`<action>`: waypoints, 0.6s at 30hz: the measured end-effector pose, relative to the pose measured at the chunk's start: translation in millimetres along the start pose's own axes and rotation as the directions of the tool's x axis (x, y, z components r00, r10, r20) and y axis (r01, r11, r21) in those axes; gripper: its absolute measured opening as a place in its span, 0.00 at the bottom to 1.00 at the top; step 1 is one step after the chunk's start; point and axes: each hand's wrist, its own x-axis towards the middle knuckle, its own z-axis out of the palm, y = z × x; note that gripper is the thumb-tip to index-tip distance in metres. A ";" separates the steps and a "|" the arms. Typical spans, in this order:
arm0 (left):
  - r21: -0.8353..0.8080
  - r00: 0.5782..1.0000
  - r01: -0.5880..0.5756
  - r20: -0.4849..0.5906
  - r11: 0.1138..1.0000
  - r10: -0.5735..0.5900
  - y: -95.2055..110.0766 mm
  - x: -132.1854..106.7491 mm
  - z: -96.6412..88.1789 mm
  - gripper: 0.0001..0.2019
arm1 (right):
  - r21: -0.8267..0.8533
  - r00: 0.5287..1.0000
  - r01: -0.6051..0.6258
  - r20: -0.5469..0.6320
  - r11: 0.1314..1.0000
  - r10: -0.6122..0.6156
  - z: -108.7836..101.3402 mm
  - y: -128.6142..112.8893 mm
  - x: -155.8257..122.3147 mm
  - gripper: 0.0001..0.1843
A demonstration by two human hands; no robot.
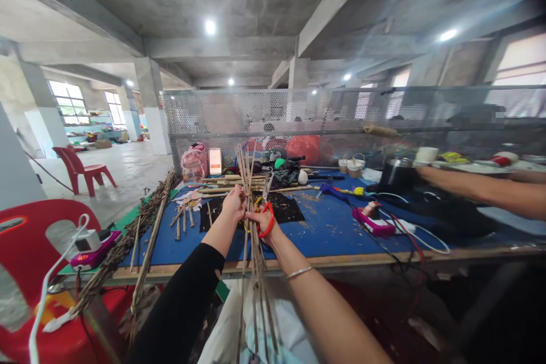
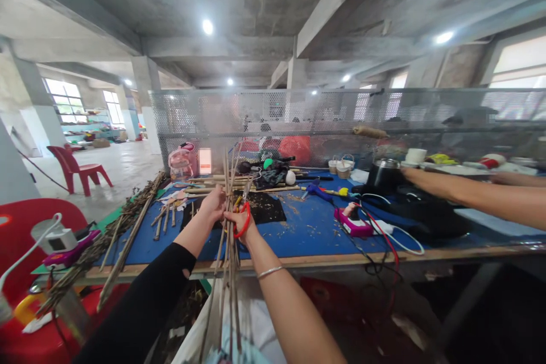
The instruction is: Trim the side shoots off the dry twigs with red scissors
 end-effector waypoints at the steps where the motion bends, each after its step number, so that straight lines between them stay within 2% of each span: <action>1: -0.002 0.999 -0.044 -0.028 0.999 0.044 6.0 -1.3 1.2 0.13 | 0.035 1.000 0.008 0.027 0.999 -0.009 -0.8 -2.5 -1.6 0.22; 5: -0.022 0.980 -0.171 -0.108 0.985 0.168 38.0 -20.8 1.1 0.11 | 0.141 0.990 0.009 0.137 0.990 -0.028 -5.7 -13.4 -5.6 0.18; 6: -0.008 0.973 -0.208 -0.100 0.978 0.206 45.5 -32.6 -3.1 0.11 | 0.155 0.990 0.007 0.135 0.988 -0.029 -7.3 -15.1 -5.3 0.16; 7: 0.048 0.973 -0.224 -0.047 0.973 0.226 51.7 -47.7 -10.1 0.12 | 0.166 0.992 0.009 0.119 0.986 -0.029 -8.8 -16.0 -4.6 0.16; 9: 0.307 0.973 -0.230 0.091 0.923 0.213 59.9 -86.5 -34.1 0.13 | 0.170 0.998 0.023 0.058 0.985 -0.034 -11.1 -15.6 -2.3 0.15; 10: 0.501 0.974 -0.212 0.179 0.839 0.139 62.0 -108.2 -51.1 0.14 | 0.162 0.999 0.031 0.029 0.986 -0.036 -11.6 -14.6 -1.1 0.15; 11: 0.693 0.963 -0.209 0.269 0.690 0.022 62.9 -129.9 -71.2 0.14 | 0.153 0.999 0.038 0.008 0.988 -0.040 -11.6 -13.4 0.0 0.15; 12: 0.834 0.930 -0.240 0.344 0.497 -0.128 62.9 -150.5 -93.5 0.14 | 0.144 0.999 0.044 -0.006 0.989 -0.043 -11.2 -12.1 0.8 0.15; 13: 0.917 0.893 -0.279 0.357 0.283 -0.274 62.1 -169.0 -117.2 0.12 | 0.137 0.999 0.049 -0.016 0.989 -0.047 -10.4 -11.0 1.3 0.15; 14: 0.953 0.874 -0.295 0.297 0.067 -0.385 60.7 -184.8 -141.1 0.10 | 0.133 0.998 0.052 -0.027 0.990 -0.049 -9.3 -10.0 1.6 0.16; 15: 0.949 0.877 -0.287 0.207 -0.127 -0.433 58.7 -197.7 -164.0 0.08 | 0.132 0.998 0.053 -0.039 0.990 -0.048 -8.2 -9.3 1.7 0.16; 17: 0.875 0.911 -0.201 0.001 -0.442 -0.412 54.4 -215.1 -201.2 0.08 | 0.122 0.997 0.053 -0.064 0.991 -0.045 -6.2 -8.4 1.8 0.18; 18: 0.834 0.932 -0.151 -0.058 -0.531 -0.357 52.7 -220.2 -213.0 0.09 | 0.112 0.996 0.054 -0.071 0.992 -0.047 -5.5 -8.2 1.9 0.18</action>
